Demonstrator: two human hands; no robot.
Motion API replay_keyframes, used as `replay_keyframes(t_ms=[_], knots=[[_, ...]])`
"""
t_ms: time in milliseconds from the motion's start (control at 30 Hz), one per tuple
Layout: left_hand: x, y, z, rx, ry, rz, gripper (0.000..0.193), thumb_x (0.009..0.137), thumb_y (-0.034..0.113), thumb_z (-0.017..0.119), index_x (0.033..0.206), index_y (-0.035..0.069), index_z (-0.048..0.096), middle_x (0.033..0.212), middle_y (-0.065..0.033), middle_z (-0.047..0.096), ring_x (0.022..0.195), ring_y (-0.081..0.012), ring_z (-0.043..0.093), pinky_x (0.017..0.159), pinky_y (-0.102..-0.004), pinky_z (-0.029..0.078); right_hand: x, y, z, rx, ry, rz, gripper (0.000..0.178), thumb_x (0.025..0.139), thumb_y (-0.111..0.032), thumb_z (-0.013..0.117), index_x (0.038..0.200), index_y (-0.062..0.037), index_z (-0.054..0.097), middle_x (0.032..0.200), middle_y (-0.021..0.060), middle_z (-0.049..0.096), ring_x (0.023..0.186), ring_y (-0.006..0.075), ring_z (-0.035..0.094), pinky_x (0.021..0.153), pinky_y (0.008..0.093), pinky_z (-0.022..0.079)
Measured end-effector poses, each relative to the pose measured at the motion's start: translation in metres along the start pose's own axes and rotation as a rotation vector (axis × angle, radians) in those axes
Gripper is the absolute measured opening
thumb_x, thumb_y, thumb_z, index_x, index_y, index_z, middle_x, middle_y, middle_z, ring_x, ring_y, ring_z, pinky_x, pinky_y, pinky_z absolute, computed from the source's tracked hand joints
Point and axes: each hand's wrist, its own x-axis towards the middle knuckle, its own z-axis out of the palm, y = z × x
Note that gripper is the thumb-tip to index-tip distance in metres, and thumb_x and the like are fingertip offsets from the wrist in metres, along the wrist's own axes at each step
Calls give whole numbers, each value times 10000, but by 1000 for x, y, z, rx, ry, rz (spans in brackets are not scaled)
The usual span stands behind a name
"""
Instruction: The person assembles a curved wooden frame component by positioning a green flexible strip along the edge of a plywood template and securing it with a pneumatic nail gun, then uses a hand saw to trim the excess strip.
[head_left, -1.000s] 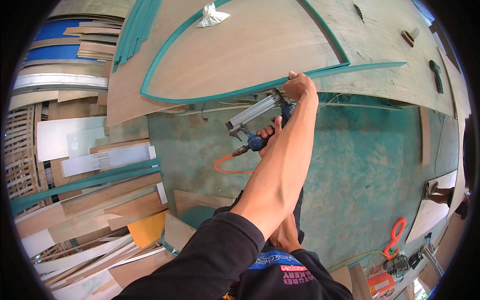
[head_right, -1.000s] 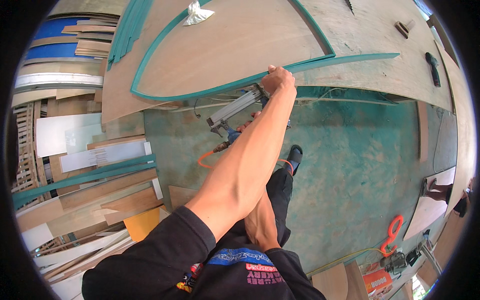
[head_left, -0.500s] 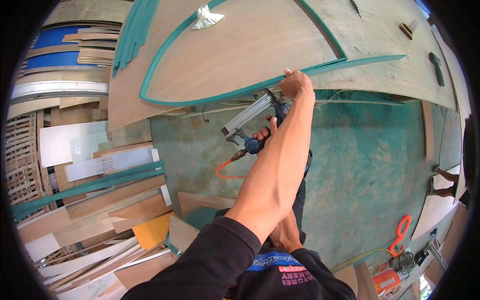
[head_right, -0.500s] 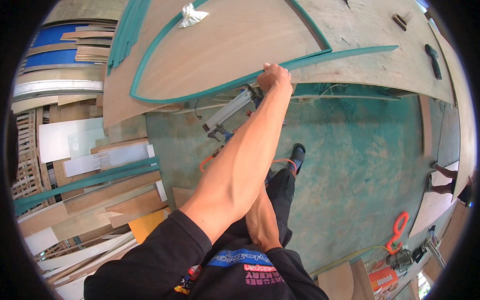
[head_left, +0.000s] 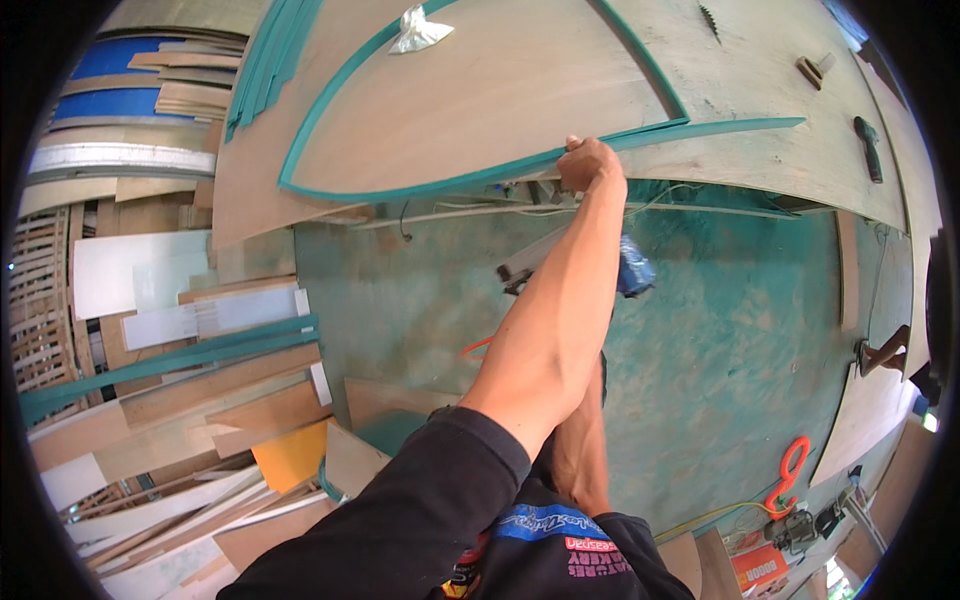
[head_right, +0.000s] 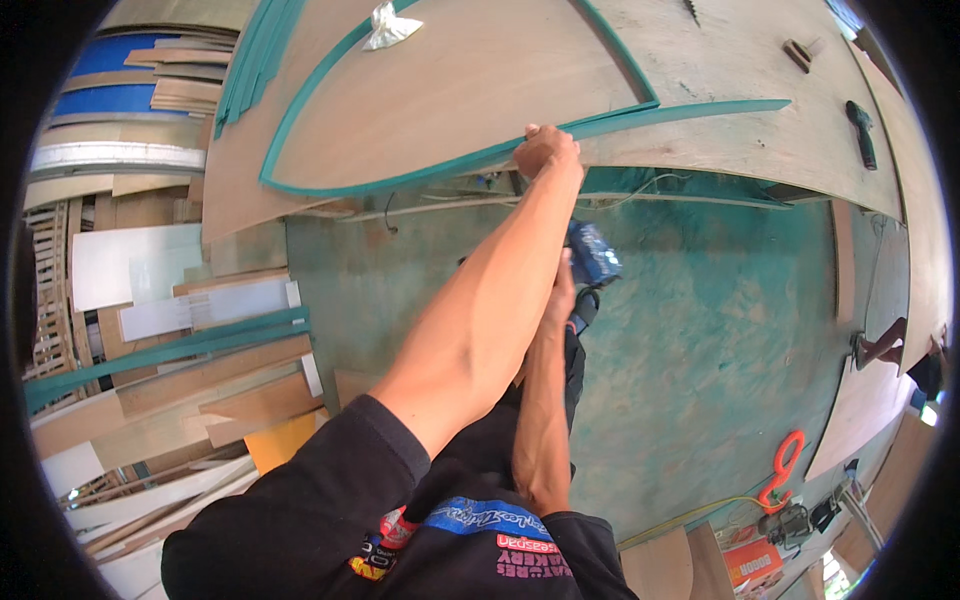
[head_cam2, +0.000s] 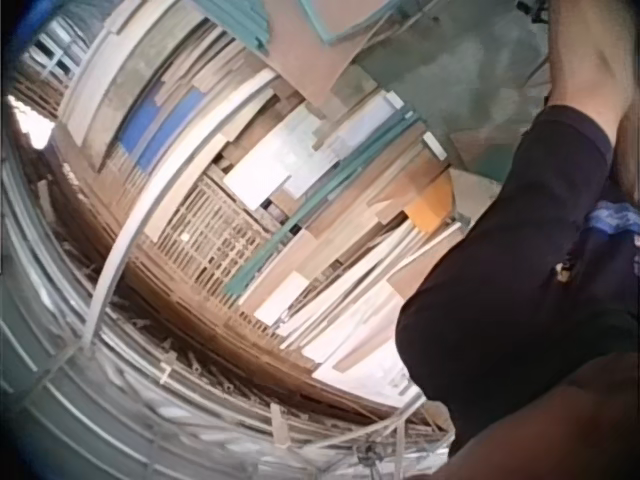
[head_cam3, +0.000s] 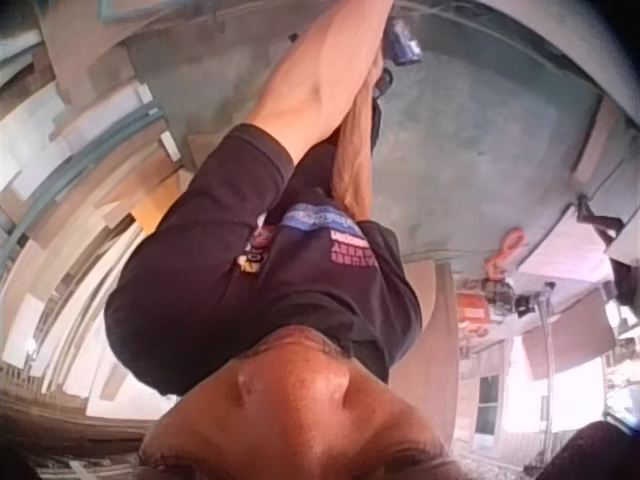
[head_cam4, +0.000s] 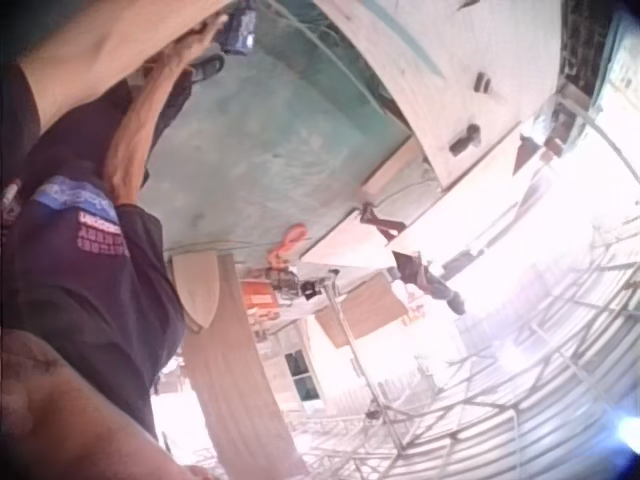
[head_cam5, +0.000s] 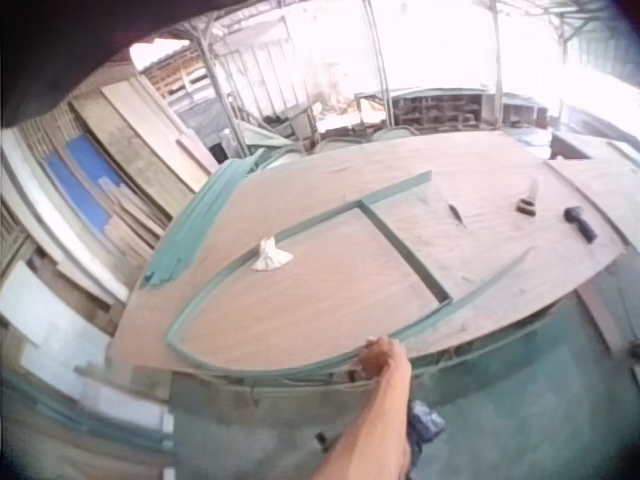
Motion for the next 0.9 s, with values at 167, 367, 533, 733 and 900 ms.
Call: replay_keyframes(t_ms=[167, 367, 533, 733, 900], knots=[[8, -4, 2, 40, -27, 56, 382, 1072, 286, 557, 920, -50, 654, 698, -124, 666, 510, -202, 615, 413, -326, 488, 11, -28, -31, -167, -6, -174, 298, 1047, -412, 618, 1142, -130, 618, 612, -59, 406, 532, 88, 442, 537, 267, 429], [0, 6, -18, 23, -164, 49, 417, 1103, 314, 483, 919, -50, 570, 665, -138, 638, 489, -212, 590, 402, -312, 486, -7, -30, -73, -149, -26, -123, 310, 1060, -415, 594, 1157, -122, 611, 616, -52, 414, 522, 99, 451, 554, 304, 458], [3, 12, -34, -237, -413, -80, 431, 1112, 378, 461, 1087, -52, 485, 769, -172, 668, 532, -241, 613, 442, -318, 550, -27, -19, -98, -224, 55, -21, 325, 1040, -440, 615, 1143, -132, 609, 604, -45, 424, 514, 105, 452, 569, 319, 479], [19, 20, -60, 11, -749, -158, 513, 1091, 420, 506, 1120, -91, 542, 886, -184, 685, 729, -276, 692, 635, -351, 633, -33, -47, -90, -252, 35, -62, 347, 1025, -438, 641, 1159, -120, 606, 615, -39, 417, 523, 116, 452, 572, 329, 464], [-28, 52, -78, 920, -547, 1146, 399, 945, 338, 729, 1191, 33, 660, 1054, -172, 695, 984, -307, 684, 806, -438, 580, -15, -78, -35, -219, -38, -145, 376, 1040, -450, 613, 1193, -106, 610, 620, -40, 406, 528, 115, 434, 581, 339, 463]])
